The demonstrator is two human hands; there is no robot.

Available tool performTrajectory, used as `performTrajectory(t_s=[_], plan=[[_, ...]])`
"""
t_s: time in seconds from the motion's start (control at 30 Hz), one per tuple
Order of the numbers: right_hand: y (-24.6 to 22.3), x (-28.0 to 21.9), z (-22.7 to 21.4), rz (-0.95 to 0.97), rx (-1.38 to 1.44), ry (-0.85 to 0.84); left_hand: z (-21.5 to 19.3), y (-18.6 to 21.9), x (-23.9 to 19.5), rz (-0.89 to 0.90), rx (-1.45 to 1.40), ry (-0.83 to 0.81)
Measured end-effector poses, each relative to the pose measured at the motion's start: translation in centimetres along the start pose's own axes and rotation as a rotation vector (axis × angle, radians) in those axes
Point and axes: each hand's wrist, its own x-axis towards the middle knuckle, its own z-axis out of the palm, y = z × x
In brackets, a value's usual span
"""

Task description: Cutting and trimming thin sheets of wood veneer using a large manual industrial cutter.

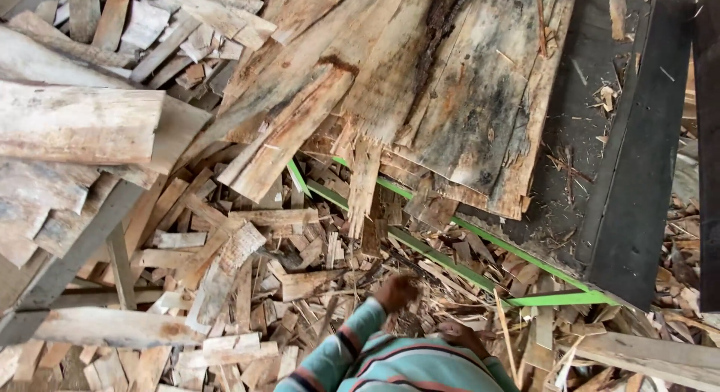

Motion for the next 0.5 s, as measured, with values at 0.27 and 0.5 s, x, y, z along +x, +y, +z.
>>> performTrajectory(t_s=[0.27,0.5], plan=[[5.1,-4.1,-0.3,-0.019,-0.050,0.177,-7.0,13.0,2.6,0.205,-0.142,0.807],[-8.3,-9.8,4.0,-0.001,0.019,0.234,-24.1,17.4,12.1,0.272,0.399,1.121]])
